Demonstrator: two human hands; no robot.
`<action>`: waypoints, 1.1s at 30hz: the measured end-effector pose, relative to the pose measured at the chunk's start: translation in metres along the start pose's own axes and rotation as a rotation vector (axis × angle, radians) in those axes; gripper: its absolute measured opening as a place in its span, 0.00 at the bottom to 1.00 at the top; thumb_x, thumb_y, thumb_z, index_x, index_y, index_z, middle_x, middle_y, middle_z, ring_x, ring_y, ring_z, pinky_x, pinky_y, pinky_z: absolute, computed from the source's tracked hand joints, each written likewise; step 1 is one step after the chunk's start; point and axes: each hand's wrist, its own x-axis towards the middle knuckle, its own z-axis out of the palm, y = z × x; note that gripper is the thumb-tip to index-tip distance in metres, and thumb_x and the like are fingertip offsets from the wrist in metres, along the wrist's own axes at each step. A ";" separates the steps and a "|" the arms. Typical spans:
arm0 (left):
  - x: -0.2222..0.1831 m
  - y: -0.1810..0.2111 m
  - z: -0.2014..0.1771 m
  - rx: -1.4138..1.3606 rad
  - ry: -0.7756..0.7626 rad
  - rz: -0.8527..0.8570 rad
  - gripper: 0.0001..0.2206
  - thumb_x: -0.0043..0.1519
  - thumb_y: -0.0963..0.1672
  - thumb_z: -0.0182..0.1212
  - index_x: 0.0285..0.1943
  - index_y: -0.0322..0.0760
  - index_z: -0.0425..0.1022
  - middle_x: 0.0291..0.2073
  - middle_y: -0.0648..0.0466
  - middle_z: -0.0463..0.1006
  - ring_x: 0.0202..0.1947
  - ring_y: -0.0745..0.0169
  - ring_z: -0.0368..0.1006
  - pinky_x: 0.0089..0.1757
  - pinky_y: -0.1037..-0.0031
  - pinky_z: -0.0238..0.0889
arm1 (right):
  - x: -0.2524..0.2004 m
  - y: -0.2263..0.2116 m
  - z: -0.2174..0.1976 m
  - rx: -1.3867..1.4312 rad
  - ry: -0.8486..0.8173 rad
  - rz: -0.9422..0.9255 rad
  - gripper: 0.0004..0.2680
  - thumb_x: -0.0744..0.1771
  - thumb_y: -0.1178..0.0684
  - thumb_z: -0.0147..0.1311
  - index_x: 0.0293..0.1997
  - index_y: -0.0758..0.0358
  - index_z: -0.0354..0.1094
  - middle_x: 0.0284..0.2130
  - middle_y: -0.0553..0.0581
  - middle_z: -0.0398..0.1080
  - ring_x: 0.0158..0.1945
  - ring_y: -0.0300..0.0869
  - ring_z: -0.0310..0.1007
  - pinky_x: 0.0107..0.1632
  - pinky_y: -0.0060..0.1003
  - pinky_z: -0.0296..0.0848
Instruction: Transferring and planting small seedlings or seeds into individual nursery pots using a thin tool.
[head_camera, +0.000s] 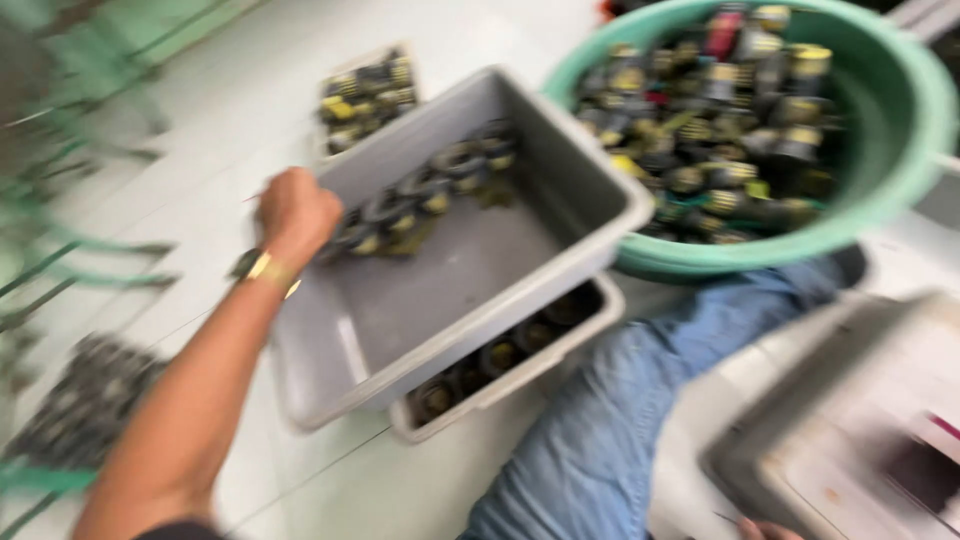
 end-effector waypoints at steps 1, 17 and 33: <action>-0.013 0.030 -0.006 0.130 0.163 0.302 0.09 0.62 0.41 0.58 0.37 0.23 0.76 0.33 0.33 0.78 0.36 0.35 0.78 0.38 0.51 0.73 | 0.019 -0.095 -0.039 -0.029 0.046 0.041 0.05 0.63 0.56 0.67 0.33 0.68 0.78 0.24 0.63 0.77 0.31 0.46 0.82 0.46 0.39 0.80; -0.080 0.484 0.249 -0.017 -0.288 0.941 0.09 0.55 0.39 0.61 0.43 0.34 0.81 0.46 0.37 0.80 0.49 0.35 0.76 0.48 0.52 0.71 | 0.010 -0.249 -0.137 0.126 0.180 -0.088 0.05 0.56 0.59 0.69 0.22 0.63 0.75 0.16 0.55 0.75 0.16 0.39 0.77 0.21 0.33 0.74; -0.020 0.443 0.383 -0.093 -0.265 0.463 0.05 0.56 0.39 0.67 0.36 0.27 0.79 0.40 0.34 0.80 0.43 0.35 0.79 0.45 0.55 0.73 | 0.015 -0.207 -0.113 0.187 0.275 -0.173 0.07 0.57 0.52 0.70 0.21 0.57 0.72 0.15 0.49 0.74 0.19 0.36 0.78 0.23 0.29 0.76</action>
